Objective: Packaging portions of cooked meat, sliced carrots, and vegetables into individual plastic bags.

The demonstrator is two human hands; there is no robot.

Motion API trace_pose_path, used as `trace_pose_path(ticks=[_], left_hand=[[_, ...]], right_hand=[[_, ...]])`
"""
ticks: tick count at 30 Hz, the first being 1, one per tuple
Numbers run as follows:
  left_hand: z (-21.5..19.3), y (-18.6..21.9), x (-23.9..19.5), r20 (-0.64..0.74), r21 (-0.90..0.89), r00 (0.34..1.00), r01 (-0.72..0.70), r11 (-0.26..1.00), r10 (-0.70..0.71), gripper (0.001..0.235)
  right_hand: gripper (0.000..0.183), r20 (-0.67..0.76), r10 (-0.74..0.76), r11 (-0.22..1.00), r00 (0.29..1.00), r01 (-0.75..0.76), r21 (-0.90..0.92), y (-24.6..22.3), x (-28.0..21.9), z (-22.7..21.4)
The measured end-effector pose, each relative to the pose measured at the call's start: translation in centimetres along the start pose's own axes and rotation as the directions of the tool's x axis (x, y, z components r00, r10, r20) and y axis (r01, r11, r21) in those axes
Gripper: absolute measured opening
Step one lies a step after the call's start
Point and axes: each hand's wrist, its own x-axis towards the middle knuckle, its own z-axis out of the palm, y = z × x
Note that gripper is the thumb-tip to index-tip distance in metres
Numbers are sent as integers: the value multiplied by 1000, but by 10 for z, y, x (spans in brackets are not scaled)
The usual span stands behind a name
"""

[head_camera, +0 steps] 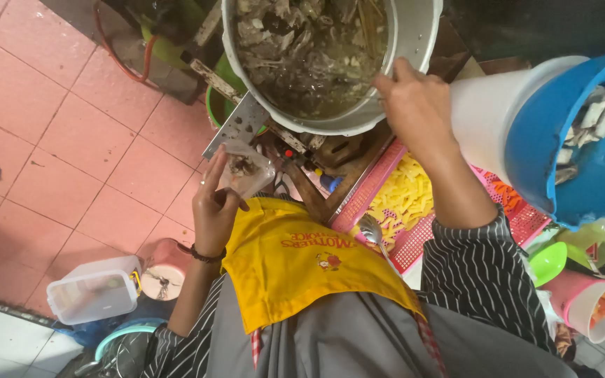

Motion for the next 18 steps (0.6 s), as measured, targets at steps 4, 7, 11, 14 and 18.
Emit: trace_pose_path(ticks=[4, 7, 11, 14, 18], left_hand=[[2, -1, 2, 11, 8, 1000, 15, 1000, -15, 82], [2, 5, 1, 6, 7, 1000, 10, 1000, -11, 81], [-3, 5, -2, -27, 14, 999, 39, 999, -38, 79], [-3, 4, -2, -30, 20, 999, 45, 999, -44, 81], [4, 1, 1, 1, -8, 999, 32, 999, -32, 79]], right_hand=[[14, 18, -107, 993, 994, 108, -37, -23, 5, 46], [12, 21, -112, 992, 994, 113, -65, -29, 13, 74], [12, 46, 61, 989, 997, -54, -134, -13, 9, 60], [14, 9, 113, 977, 994, -110, -182, -2, 3, 34], [17, -61, 30, 994, 998, -37, -104, -6, -4, -5]])
